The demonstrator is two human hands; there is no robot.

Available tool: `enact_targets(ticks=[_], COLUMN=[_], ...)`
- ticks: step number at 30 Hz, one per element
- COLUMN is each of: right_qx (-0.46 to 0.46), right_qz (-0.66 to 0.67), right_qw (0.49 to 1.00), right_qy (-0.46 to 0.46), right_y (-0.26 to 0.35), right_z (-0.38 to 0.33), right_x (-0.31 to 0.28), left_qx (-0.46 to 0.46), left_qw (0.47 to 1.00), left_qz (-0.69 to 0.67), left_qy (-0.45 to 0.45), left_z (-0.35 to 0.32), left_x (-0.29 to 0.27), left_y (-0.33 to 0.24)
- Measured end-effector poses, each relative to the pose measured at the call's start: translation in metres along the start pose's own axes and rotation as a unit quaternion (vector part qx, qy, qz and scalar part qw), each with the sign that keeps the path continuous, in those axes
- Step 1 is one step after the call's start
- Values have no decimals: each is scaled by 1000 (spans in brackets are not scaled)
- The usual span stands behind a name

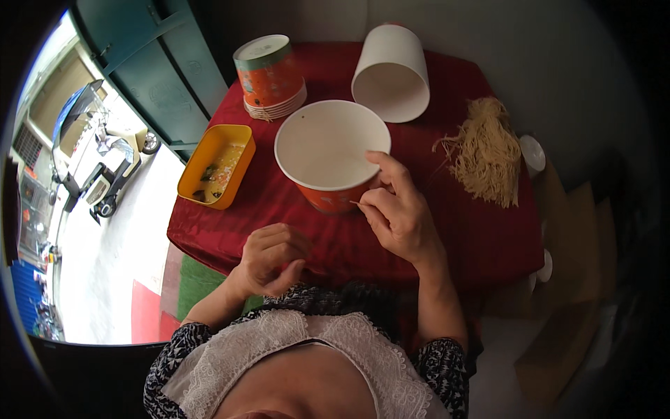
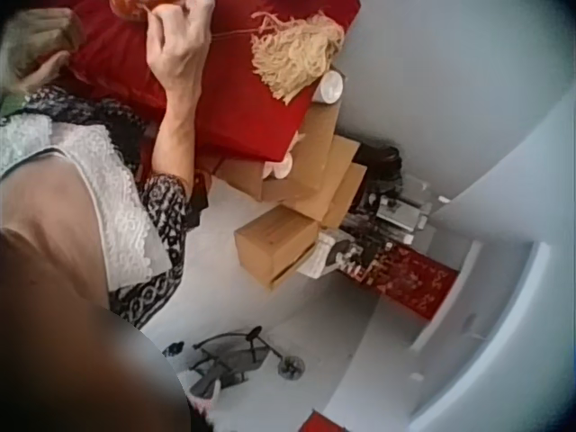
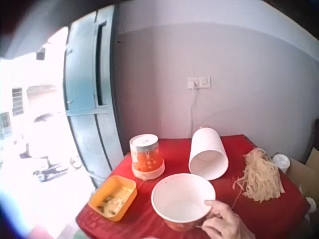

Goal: Attach string handles to decorative paper buckets.

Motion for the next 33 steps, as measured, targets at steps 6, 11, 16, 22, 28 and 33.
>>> enact_targets(ticks=[6, 11, 16, 22, 28, 33], right_qx=[56, 217, 303, 315, 301, 288], right_qz=[-25, 48, 108, 110, 109, 104], right_qw=[988, 962, 935, 932, 938, 942], right_qy=[-140, -160, -149, -139, -137, -134], right_y=[5, -13, -25, -31, -34, -35], right_z=[-23, -37, -41, -34, -28, -25], right_x=[-16, -15, -6, -4, 0, 1], left_qx=[-3, -6, -4, -11, -10, -16], left_qw=[1000, 1000, 1000, 999, 999, 999], left_qz=[0, 12, 18, 23, 22, 22], left_qy=[13, 24, 23, 23, 22, 18], left_z=[3, 4, 6, 4, 3, 2], left_x=[5, 12, 15, 15, 15, 14], left_y=[4, 3, 2, 3, 4, 5])
Point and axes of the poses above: each hand's wrist, its own z-axis towards the middle knuckle, its own x-axis out of the palm, y = z × x, the point moved 6 cm from there along z, towards the middle knuckle, and after that the axes turned 11 degrees about -y, right-handed, at the moved point
